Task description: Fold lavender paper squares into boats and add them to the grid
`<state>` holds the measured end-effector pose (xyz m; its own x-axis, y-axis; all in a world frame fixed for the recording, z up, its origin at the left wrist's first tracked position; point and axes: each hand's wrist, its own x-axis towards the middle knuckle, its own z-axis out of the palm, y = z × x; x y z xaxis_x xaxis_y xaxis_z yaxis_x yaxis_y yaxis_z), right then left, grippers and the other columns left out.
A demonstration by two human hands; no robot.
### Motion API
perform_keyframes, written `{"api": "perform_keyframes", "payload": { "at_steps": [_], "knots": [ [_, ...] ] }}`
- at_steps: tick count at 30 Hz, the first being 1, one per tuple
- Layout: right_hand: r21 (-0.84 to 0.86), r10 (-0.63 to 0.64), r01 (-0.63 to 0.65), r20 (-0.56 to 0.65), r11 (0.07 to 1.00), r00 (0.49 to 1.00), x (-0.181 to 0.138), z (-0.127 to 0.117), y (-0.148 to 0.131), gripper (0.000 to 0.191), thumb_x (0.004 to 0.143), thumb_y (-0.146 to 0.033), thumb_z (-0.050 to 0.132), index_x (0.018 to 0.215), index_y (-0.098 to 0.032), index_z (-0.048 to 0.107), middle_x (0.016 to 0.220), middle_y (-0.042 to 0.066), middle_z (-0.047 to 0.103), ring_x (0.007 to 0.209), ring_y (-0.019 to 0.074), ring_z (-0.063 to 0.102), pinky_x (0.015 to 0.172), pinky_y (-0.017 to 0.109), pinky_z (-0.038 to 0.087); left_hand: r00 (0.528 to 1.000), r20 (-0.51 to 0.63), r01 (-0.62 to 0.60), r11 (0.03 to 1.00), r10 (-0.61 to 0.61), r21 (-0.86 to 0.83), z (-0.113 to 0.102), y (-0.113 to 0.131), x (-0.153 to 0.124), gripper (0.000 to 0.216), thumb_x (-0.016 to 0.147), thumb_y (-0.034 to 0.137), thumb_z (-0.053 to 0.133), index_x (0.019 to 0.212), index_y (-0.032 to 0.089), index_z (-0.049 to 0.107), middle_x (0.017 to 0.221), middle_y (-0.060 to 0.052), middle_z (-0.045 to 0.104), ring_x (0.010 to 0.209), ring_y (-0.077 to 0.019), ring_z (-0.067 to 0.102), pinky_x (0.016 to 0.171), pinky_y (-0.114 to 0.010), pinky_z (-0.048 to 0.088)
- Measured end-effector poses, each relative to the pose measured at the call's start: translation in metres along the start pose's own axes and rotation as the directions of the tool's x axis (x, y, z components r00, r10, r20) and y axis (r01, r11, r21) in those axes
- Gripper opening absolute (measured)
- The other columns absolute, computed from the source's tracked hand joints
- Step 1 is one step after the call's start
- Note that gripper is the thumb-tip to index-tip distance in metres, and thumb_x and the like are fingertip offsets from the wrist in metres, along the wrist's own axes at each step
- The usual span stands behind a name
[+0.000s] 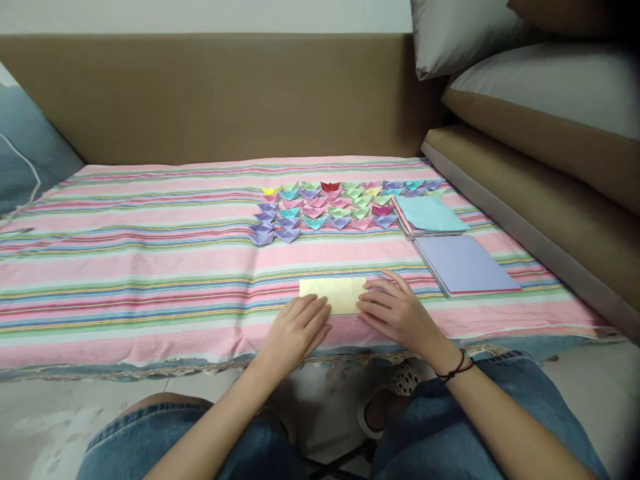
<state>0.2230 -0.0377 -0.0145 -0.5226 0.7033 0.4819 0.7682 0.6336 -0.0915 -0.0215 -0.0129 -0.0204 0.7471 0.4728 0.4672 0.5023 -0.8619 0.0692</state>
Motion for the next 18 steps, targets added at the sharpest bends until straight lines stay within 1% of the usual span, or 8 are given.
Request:
{"api": "perform_keyframes", "payload": {
  "at_steps": [3, 6, 8, 10, 11, 14, 16, 18],
  "knots": [
    [0.059, 0.044, -0.045, 0.021, 0.997, 0.999, 0.002, 0.004, -0.002, 0.017, 0.085, -0.03, 0.057, 0.099, -0.023, 0.064, 0.109, 0.006, 0.066, 0.105, 0.0226, 0.056, 0.101, 0.049, 0.034, 0.999, 0.022, -0.028, 1.0, 0.028, 0.007, 0.007, 0.005, 0.007, 0.032, 0.089, 0.027, 0.049, 0.116, 0.013, 0.056, 0.12, -0.012, 0.061, 0.113, -0.0257, 0.053, 0.092, -0.041, 0.046],
    [0.127, 0.11, -0.112, 0.019, 0.986, 0.994, 0.002, 0.01, 0.0, 0.022, 0.084, -0.034, 0.059, 0.102, -0.024, 0.065, 0.112, 0.008, 0.065, 0.104, 0.0236, 0.057, 0.093, 0.046, 0.041, 1.0, 0.028, 0.007, 1.0, -0.007, 0.004, 0.009, 0.003, 0.01, 0.031, 0.089, 0.03, 0.049, 0.114, 0.015, 0.058, 0.118, -0.012, 0.062, 0.109, -0.0261, 0.055, 0.087, -0.041, 0.048],
    [0.159, 0.193, -0.187, -0.02, 0.969, 0.981, 0.0, 0.013, 0.003, 0.021, 0.084, -0.033, 0.058, 0.101, -0.024, 0.066, 0.11, 0.009, 0.065, 0.102, 0.0245, 0.057, 0.089, 0.045, 0.044, 0.997, 0.019, 0.081, 0.997, -0.081, -0.007, 0.007, -0.003, 0.009, 0.027, 0.088, 0.03, 0.05, 0.109, 0.016, 0.06, 0.116, -0.012, 0.063, 0.104, -0.0258, 0.056, 0.086, -0.042, 0.048],
    [0.191, 0.304, -0.287, -0.066, 0.939, 0.95, -0.001, 0.015, 0.007, 0.029, 0.082, -0.035, 0.06, 0.109, -0.024, 0.062, 0.114, 0.01, 0.063, 0.106, 0.0274, 0.055, 0.09, 0.047, 0.044, 0.978, -0.025, 0.207, 0.978, -0.208, -0.027, 0.005, -0.01, 0.007, 0.024, 0.086, 0.028, 0.053, 0.106, 0.016, 0.061, 0.119, -0.012, 0.061, 0.103, -0.0263, 0.055, 0.088, -0.043, 0.046],
    [0.217, 0.359, -0.336, -0.077, 0.916, 0.93, -0.001, 0.015, 0.008, 0.037, 0.081, -0.036, 0.061, 0.115, -0.024, 0.058, 0.118, 0.011, 0.061, 0.109, 0.029, 0.054, 0.091, 0.049, 0.043, 0.957, -0.061, 0.283, 0.958, -0.285, -0.044, 0.005, -0.014, 0.006, 0.028, 0.084, 0.029, 0.056, 0.109, 0.017, 0.059, 0.123, -0.013, 0.057, 0.107, -0.0276, 0.052, 0.089, -0.045, 0.044],
    [0.377, 0.467, -0.416, -0.051, 0.828, 0.883, 0.001, 0.016, 0.009, 0.059, 0.075, -0.035, 0.067, 0.129, -0.024, 0.045, 0.119, 0.011, 0.06, 0.113, 0.0294, 0.052, 0.093, 0.049, 0.042, 0.865, -0.117, 0.462, 0.866, -0.488, -0.194, 0.004, -0.022, 0.005, 0.062, 0.072, 0.032, 0.07, 0.127, 0.019, 0.044, 0.125, -0.015, 0.054, 0.113, -0.0293, 0.049, 0.091, -0.047, 0.043],
    [0.519, 0.487, -0.396, -0.044, 0.757, 0.872, 0.003, 0.015, 0.008, 0.062, 0.075, -0.029, 0.067, 0.131, -0.024, 0.04, 0.104, 0.007, 0.065, 0.105, 0.0251, 0.057, 0.093, 0.045, 0.044, 0.8, -0.11, 0.521, 0.775, -0.589, -0.358, 0.004, -0.024, 0.005, 0.072, 0.068, 0.028, 0.073, 0.131, 0.019, 0.037, 0.108, -0.01, 0.062, 0.101, -0.0244, 0.056, 0.088, -0.043, 0.045],
    [0.623, 0.49, -0.352, -0.058, 0.699, 0.87, 0.004, 0.012, 0.007, 0.061, 0.076, -0.027, 0.067, 0.13, -0.023, 0.039, 0.09, 0.003, 0.066, 0.095, 0.0214, 0.061, 0.092, 0.042, 0.045, 0.775, -0.071, 0.513, 0.691, -0.628, -0.51, 0.001, -0.024, 0.005, 0.065, 0.07, 0.022, 0.07, 0.128, 0.019, 0.039, 0.083, -0.002, 0.063, 0.084, -0.018, 0.061, 0.083, -0.037, 0.047]
  ]
}}
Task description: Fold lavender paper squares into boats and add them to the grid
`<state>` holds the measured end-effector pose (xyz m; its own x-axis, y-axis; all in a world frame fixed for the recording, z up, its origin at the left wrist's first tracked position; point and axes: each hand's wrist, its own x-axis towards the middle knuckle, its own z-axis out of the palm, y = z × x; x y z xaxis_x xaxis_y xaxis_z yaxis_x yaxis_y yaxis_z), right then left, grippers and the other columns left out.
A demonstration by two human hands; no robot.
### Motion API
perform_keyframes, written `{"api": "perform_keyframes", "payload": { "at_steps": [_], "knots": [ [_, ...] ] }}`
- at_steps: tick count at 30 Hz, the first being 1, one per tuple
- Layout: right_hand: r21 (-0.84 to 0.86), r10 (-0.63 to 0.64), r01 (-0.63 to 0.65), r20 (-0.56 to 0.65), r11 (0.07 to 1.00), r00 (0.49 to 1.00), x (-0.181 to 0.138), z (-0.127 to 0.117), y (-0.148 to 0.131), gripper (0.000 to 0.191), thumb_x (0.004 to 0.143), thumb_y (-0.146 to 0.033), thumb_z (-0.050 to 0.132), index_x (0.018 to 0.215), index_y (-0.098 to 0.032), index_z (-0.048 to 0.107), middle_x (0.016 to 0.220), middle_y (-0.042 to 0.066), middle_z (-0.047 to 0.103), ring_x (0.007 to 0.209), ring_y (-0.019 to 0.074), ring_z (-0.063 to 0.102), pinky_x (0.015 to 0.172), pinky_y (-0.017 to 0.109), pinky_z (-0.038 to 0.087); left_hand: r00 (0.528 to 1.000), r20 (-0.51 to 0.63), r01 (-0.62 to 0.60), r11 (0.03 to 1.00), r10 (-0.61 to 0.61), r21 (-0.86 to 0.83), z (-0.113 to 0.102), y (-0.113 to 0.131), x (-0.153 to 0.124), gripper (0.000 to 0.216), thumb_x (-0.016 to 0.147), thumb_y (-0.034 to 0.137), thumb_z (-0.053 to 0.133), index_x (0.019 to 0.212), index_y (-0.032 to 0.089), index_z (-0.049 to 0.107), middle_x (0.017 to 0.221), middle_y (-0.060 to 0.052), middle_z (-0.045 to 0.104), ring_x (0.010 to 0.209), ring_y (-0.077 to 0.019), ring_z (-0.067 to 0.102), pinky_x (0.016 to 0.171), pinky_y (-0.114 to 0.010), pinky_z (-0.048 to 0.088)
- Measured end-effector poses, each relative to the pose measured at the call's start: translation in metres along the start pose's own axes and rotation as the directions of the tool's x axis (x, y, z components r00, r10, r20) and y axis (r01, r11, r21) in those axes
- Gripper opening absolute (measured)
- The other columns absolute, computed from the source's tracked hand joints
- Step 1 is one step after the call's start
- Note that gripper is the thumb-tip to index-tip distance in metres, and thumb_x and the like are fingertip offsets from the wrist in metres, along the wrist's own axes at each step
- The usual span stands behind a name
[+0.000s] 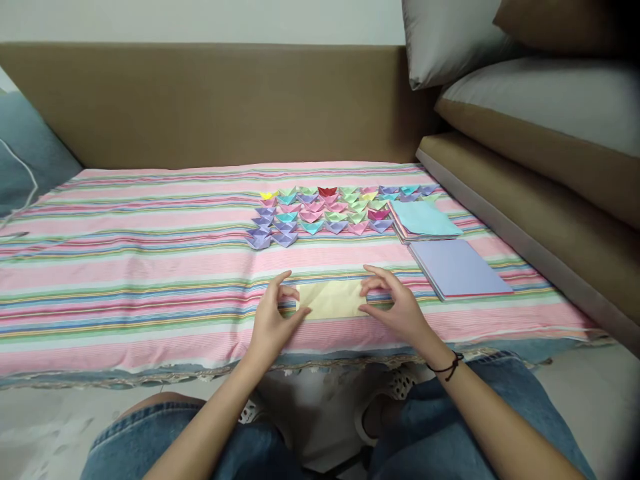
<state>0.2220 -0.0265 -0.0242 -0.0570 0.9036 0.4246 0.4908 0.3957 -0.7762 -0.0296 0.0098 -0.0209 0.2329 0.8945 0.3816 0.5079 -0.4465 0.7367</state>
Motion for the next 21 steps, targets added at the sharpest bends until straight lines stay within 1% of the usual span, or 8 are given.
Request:
{"api": "perform_keyframes", "payload": {
  "at_steps": [2, 4, 5, 7, 10, 13, 17, 21],
  "knots": [
    [0.035, 0.005, -0.004, -0.022, 0.999, 1.0, 0.0, -0.004, -0.001, 0.061, 0.075, -0.029, 0.069, 0.129, -0.023, 0.041, 0.092, 0.004, 0.064, 0.096, 0.0214, 0.061, 0.092, 0.042, 0.045, 0.997, 0.073, -0.027, 0.994, 0.036, -0.11, -0.005, 0.002, 0.0, 0.044, 0.074, 0.019, 0.067, 0.115, 0.02, 0.052, 0.072, 0.001, 0.061, 0.075, -0.0152, 0.061, 0.078, -0.033, 0.048],
    [-0.007, 0.017, -0.017, -0.035, 1.0, 0.999, -0.001, -0.009, 0.0, 0.066, 0.072, -0.033, 0.071, 0.13, -0.023, 0.041, 0.112, 0.009, 0.06, 0.109, 0.0247, 0.055, 0.096, 0.044, 0.043, 0.978, 0.156, -0.118, 0.982, 0.141, -0.148, -0.013, 0.005, -0.001, 0.011, 0.076, 0.02, 0.064, 0.087, 0.019, 0.064, 0.076, -0.003, 0.063, 0.077, -0.0162, 0.061, 0.073, -0.03, 0.049],
    [-0.036, 0.009, -0.01, -0.026, 0.999, 1.0, -0.001, -0.012, 0.001, 0.07, 0.071, -0.034, 0.072, 0.132, -0.023, 0.04, 0.122, 0.011, 0.055, 0.116, 0.0264, 0.051, 0.099, 0.045, 0.041, 0.962, 0.201, -0.152, 0.975, 0.184, -0.163, -0.018, 0.006, -0.001, 0.005, 0.079, 0.019, 0.06, 0.08, 0.019, 0.065, 0.079, -0.005, 0.063, 0.079, -0.0168, 0.061, 0.072, -0.03, 0.049],
    [-0.087, -0.042, 0.047, 0.059, 0.995, 0.997, -0.001, -0.016, 0.003, 0.069, 0.073, -0.034, 0.07, 0.134, -0.025, 0.04, 0.134, 0.011, 0.047, 0.126, 0.0273, 0.042, 0.102, 0.046, 0.037, 0.923, 0.29, -0.201, 0.959, 0.254, -0.201, -0.026, 0.008, -0.001, 0.013, 0.083, 0.017, 0.054, 0.077, 0.018, 0.065, 0.088, -0.008, 0.063, 0.085, -0.0184, 0.061, 0.074, -0.031, 0.05],
    [-0.181, -0.148, 0.2, 0.268, 0.963, 0.952, -0.001, -0.018, 0.006, 0.053, 0.076, -0.033, 0.067, 0.126, -0.027, 0.05, 0.134, 0.009, 0.05, 0.13, 0.0278, 0.036, 0.107, 0.053, 0.027, 0.862, 0.408, -0.271, 0.953, 0.302, -0.132, -0.032, 0.008, -0.003, 0.016, 0.083, 0.014, 0.049, 0.087, 0.019, 0.063, 0.11, -0.011, 0.062, 0.106, -0.0219, 0.056, 0.089, -0.037, 0.047],
    [-0.3, -0.165, 0.302, 0.407, 0.905, 0.898, -0.004, -0.016, 0.006, 0.049, 0.074, -0.04, 0.069, 0.12, -0.029, 0.057, 0.129, 0.008, 0.056, 0.129, 0.0308, 0.037, 0.106, 0.061, 0.019, 0.809, 0.474, -0.426, 0.902, 0.348, 0.065, -0.032, 0.003, -0.005, 0.033, 0.082, 0.013, 0.05, 0.113, 0.022, 0.058, 0.117, -0.009, 0.061, 0.114, -0.024, 0.051, 0.096, -0.043, 0.041],
    [-0.409, -0.151, 0.322, 0.398, 0.854, 0.905, -0.008, -0.013, 0.005, 0.05, 0.075, -0.042, 0.068, 0.121, -0.03, 0.056, 0.127, 0.007, 0.058, 0.126, 0.03, 0.042, 0.105, 0.06, 0.024, 0.811, 0.472, -0.517, 0.801, 0.345, 0.303, -0.029, -0.007, -0.007, 0.042, 0.082, 0.022, 0.055, 0.124, 0.023, 0.054, 0.117, -0.01, 0.059, 0.107, -0.027, 0.052, 0.089, -0.045, 0.043],
    [-0.468, -0.134, 0.285, 0.331, 0.836, 0.934, -0.009, -0.012, 0.004, 0.051, 0.077, -0.044, 0.065, 0.123, -0.026, 0.054, 0.126, 0.008, 0.058, 0.124, 0.0303, 0.043, 0.103, 0.058, 0.029, 0.833, 0.415, -0.518, 0.78, 0.366, 0.352, -0.029, -0.013, -0.008, 0.035, 0.084, 0.028, 0.055, 0.117, 0.019, 0.058, 0.115, -0.011, 0.06, 0.104, -0.0263, 0.053, 0.086, -0.043, 0.044]
  ]
}}
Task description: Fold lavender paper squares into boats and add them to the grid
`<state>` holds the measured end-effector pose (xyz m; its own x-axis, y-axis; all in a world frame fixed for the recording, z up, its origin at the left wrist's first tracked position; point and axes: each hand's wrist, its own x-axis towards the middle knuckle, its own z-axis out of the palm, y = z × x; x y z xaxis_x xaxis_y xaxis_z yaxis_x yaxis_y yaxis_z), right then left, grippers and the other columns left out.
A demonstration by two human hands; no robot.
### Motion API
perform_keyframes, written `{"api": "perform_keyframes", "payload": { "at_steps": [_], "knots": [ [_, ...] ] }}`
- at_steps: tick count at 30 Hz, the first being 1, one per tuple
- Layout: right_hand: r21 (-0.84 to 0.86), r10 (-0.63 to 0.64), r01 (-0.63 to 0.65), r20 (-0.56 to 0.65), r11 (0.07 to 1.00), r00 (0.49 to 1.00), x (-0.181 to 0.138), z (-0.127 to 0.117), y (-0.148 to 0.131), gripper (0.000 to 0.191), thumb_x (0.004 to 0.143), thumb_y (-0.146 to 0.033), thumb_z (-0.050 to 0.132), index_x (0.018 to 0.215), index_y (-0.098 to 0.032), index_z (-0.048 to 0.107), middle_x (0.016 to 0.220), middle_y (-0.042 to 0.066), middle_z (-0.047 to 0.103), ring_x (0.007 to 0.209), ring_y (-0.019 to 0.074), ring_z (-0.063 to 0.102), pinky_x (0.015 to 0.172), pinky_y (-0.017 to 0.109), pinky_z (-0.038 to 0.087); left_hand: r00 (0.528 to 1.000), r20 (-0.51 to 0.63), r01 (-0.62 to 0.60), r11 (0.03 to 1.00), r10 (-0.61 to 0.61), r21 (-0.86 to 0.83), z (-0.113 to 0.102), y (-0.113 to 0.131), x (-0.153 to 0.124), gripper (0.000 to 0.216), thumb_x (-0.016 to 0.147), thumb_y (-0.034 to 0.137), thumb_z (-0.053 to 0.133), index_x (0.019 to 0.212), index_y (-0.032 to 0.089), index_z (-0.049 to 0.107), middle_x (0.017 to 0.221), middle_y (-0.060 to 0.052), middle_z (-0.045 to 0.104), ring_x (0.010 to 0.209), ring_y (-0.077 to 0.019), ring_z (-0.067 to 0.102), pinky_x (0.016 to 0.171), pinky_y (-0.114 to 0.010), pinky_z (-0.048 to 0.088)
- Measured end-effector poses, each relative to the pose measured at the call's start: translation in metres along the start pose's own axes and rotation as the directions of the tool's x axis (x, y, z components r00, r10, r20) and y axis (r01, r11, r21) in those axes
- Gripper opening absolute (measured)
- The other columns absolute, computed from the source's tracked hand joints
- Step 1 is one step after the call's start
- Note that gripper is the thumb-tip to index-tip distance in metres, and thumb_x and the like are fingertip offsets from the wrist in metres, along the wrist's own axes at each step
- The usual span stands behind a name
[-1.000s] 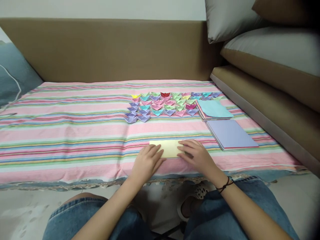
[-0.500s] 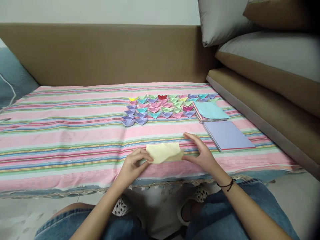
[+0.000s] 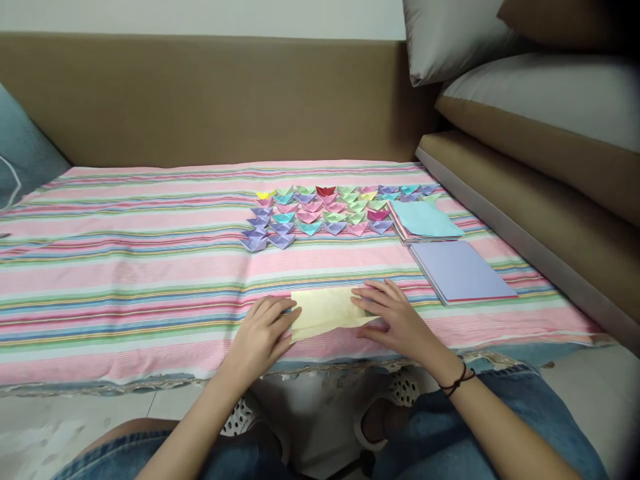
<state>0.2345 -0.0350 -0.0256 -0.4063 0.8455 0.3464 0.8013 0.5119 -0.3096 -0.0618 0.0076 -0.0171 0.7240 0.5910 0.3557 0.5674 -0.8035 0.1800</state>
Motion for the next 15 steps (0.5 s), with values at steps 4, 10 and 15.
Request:
{"api": "perform_keyframes", "payload": {
  "at_steps": [4, 10, 15],
  "knots": [
    [-0.004, -0.021, 0.021, -0.042, 1.0, 0.999, 0.002, 0.002, 0.0, 0.042, 0.077, -0.041, 0.065, 0.117, -0.028, 0.06, 0.123, 0.009, 0.059, 0.121, 0.0297, 0.045, 0.1, 0.056, 0.033, 0.999, -0.046, -0.005, 0.999, 0.003, -0.033, 0.001, -0.001, 0.0, 0.028, 0.083, 0.026, 0.056, 0.11, 0.022, 0.062, 0.114, -0.01, 0.062, 0.107, -0.0263, 0.052, 0.087, -0.044, 0.043],
    [0.121, -0.073, 0.083, -0.092, 0.989, 0.993, 0.006, 0.005, 0.001, 0.017, 0.081, -0.028, 0.063, 0.097, -0.029, 0.069, 0.119, 0.007, 0.062, 0.123, 0.0302, 0.045, 0.1, 0.059, 0.03, 0.998, -0.041, -0.055, 0.975, 0.048, -0.214, 0.002, 0.005, 0.005, 0.029, 0.084, 0.013, 0.046, 0.103, 0.025, 0.065, 0.109, -0.006, 0.066, 0.114, -0.025, 0.05, 0.092, -0.045, 0.041],
    [0.52, 0.245, -0.137, -0.144, 0.843, 0.959, 0.011, -0.006, -0.014, 0.016, 0.084, -0.032, 0.057, 0.08, -0.022, 0.069, 0.077, 0.003, 0.07, 0.082, 0.0226, 0.065, 0.076, 0.038, 0.05, 0.95, -0.098, 0.209, 0.839, -0.295, -0.502, -0.004, 0.019, 0.014, 0.016, 0.085, 0.025, 0.051, 0.077, 0.018, 0.064, 0.071, -0.002, 0.066, 0.068, -0.0151, 0.058, 0.061, -0.026, 0.045]
  ]
}}
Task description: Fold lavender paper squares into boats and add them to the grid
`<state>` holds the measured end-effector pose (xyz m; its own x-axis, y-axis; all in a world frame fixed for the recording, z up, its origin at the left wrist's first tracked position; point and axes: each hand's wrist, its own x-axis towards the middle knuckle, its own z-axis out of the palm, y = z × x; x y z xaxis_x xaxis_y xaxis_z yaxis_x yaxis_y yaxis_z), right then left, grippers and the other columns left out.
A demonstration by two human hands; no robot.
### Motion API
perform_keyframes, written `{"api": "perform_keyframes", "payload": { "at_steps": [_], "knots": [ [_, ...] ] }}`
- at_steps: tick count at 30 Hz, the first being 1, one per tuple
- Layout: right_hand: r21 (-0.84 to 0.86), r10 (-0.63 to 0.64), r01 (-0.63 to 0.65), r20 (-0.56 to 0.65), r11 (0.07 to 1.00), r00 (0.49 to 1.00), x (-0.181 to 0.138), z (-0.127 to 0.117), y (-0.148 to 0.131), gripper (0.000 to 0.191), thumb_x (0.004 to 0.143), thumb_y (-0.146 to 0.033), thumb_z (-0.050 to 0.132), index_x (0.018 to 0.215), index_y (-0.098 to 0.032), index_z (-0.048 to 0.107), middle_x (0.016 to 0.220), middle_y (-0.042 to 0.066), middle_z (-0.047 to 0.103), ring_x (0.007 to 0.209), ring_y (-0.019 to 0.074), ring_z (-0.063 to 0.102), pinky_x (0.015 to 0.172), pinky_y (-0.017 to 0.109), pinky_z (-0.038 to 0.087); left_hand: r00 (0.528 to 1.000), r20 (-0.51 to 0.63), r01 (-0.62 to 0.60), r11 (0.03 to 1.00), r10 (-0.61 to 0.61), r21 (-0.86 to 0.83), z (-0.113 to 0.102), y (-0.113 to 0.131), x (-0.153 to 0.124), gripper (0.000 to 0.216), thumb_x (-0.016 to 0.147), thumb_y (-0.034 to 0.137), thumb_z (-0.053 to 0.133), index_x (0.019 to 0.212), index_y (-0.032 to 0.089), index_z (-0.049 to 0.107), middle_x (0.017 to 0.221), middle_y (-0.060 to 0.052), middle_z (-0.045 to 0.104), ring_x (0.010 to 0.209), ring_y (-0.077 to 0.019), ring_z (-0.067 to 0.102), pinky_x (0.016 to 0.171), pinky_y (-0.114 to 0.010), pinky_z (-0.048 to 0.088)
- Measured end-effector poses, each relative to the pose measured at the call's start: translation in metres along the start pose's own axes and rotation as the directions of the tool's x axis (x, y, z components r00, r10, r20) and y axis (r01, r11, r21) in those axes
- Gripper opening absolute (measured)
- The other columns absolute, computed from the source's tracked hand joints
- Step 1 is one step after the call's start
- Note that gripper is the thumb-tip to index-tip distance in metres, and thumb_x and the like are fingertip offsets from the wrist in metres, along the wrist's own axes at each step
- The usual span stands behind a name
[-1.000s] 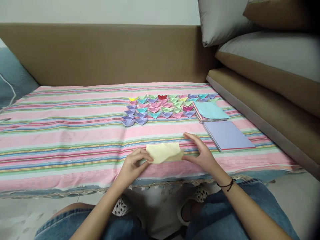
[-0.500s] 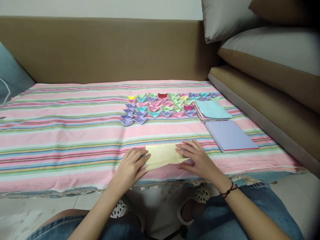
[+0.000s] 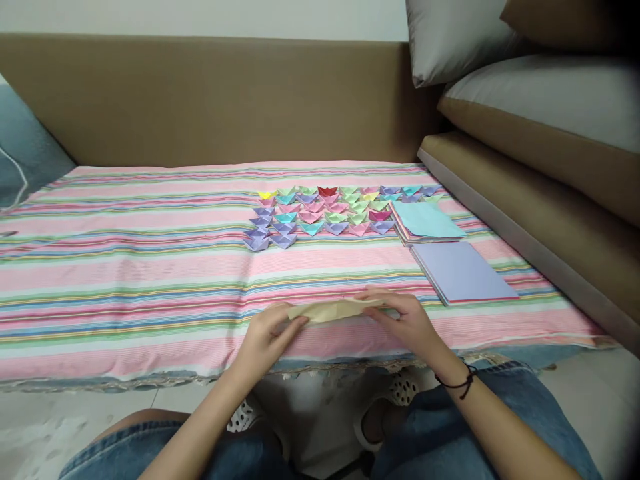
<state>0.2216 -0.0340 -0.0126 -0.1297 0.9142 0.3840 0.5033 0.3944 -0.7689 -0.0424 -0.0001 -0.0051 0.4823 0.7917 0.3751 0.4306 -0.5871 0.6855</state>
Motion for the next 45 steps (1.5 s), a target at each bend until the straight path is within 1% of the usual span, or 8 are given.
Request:
{"api": "perform_keyframes", "payload": {
  "at_steps": [3, 7, 14, 19, 23, 28, 37, 45],
  "knots": [
    [0.207, 0.246, -0.235, -0.032, 0.95, 0.969, 0.001, 0.001, -0.013, 0.03, 0.081, -0.042, 0.058, 0.063, -0.018, 0.062, 0.051, -0.002, 0.054, 0.047, 0.0121, 0.05, 0.043, 0.024, 0.039, 0.971, -0.046, 0.224, 0.961, -0.234, -0.161, 0.0, 0.01, 0.004, 0.029, 0.082, 0.034, 0.057, 0.059, 0.016, 0.055, 0.05, 0.004, 0.049, 0.047, -0.0085, 0.044, 0.045, -0.021, 0.032],
    [0.342, 0.308, -0.286, -0.01, 0.895, 0.951, 0.002, 0.001, -0.015, 0.028, 0.078, -0.042, 0.061, 0.064, -0.018, 0.06, 0.045, -0.006, 0.04, 0.04, 0.0077, 0.037, 0.039, 0.02, 0.03, 0.928, 0.069, 0.361, 0.839, -0.366, -0.406, -0.003, 0.013, 0.01, 0.027, 0.076, 0.037, 0.062, 0.061, 0.015, 0.057, 0.049, 0.005, 0.045, 0.046, -0.0078, 0.042, 0.044, -0.02, 0.031],
    [0.511, 0.27, -0.274, 0.084, 0.815, 0.959, 0.001, -0.005, -0.005, 0.026, 0.082, -0.038, 0.053, 0.079, -0.02, 0.071, 0.083, 0.007, 0.07, 0.076, 0.0207, 0.065, 0.064, 0.031, 0.052, 0.909, 0.199, 0.409, 0.69, -0.366, -0.598, -0.009, 0.003, 0.01, 0.023, 0.082, 0.029, 0.05, 0.084, 0.018, 0.07, 0.084, -0.006, 0.068, 0.071, -0.0167, 0.059, 0.06, -0.028, 0.046],
    [0.445, 0.321, -0.348, 0.136, 0.825, 0.937, 0.003, -0.001, -0.012, 0.019, 0.071, -0.034, 0.069, 0.083, -0.018, 0.067, 0.075, 0.004, 0.068, 0.064, 0.0151, 0.06, 0.055, 0.025, 0.047, 0.882, 0.238, 0.467, 0.679, -0.408, -0.567, -0.006, 0.009, 0.014, 0.026, 0.078, 0.03, 0.059, 0.101, 0.018, 0.062, 0.078, -0.002, 0.064, 0.067, -0.0123, 0.056, 0.059, -0.022, 0.042],
    [0.355, 0.336, -0.464, 0.367, 0.812, 0.867, 0.002, 0.006, -0.015, 0.03, 0.071, -0.031, 0.07, 0.098, -0.018, 0.064, 0.079, 0.003, 0.068, 0.064, 0.0137, 0.06, 0.056, 0.024, 0.045, 0.802, 0.48, 0.574, 0.681, -0.356, -0.454, -0.001, 0.012, 0.015, 0.026, 0.071, 0.027, 0.068, 0.092, 0.013, 0.064, 0.065, 0.0, 0.06, 0.061, -0.0102, 0.054, 0.057, -0.02, 0.039],
    [0.248, 0.295, -0.467, 0.511, 0.849, 0.808, 0.0, 0.015, -0.022, 0.013, 0.073, -0.027, 0.067, 0.075, -0.015, 0.069, 0.072, 0.003, 0.067, 0.068, 0.015, 0.06, 0.059, 0.023, 0.043, 0.744, 0.616, 0.576, 0.715, -0.258, -0.396, 0.008, 0.019, 0.011, 0.02, 0.074, 0.029, 0.064, 0.086, 0.014, 0.067, 0.063, 0.0, 0.058, 0.058, -0.0095, 0.049, 0.053, -0.021, 0.035],
    [0.243, 0.196, -0.372, 0.536, 0.896, 0.822, 0.001, 0.03, -0.032, 0.013, 0.075, -0.019, 0.059, 0.066, -0.014, 0.067, 0.057, -0.001, 0.057, 0.054, 0.01, 0.048, 0.051, 0.023, 0.033, 0.779, 0.588, 0.504, 0.775, -0.218, -0.382, 0.02, 0.024, 0.005, 0.02, 0.076, 0.03, 0.059, 0.07, 0.012, 0.066, 0.053, 0.002, 0.05, 0.047, -0.0065, 0.037, 0.045, -0.021, 0.025],
    [0.236, 0.298, -0.445, 0.472, 0.864, 0.829, 0.01, 0.003, -0.024, 0.015, 0.073, -0.026, 0.063, 0.065, -0.014, 0.067, 0.059, 0.001, 0.061, 0.055, 0.011, 0.052, 0.051, 0.022, 0.038, 0.805, 0.5, 0.538, 0.746, -0.318, -0.393, 0.003, 0.023, 0.01, 0.019, 0.074, 0.03, 0.063, 0.067, 0.012, 0.066, 0.058, -0.001, 0.06, 0.052, -0.0081, 0.049, 0.048, -0.019, 0.034]
  ]
}}
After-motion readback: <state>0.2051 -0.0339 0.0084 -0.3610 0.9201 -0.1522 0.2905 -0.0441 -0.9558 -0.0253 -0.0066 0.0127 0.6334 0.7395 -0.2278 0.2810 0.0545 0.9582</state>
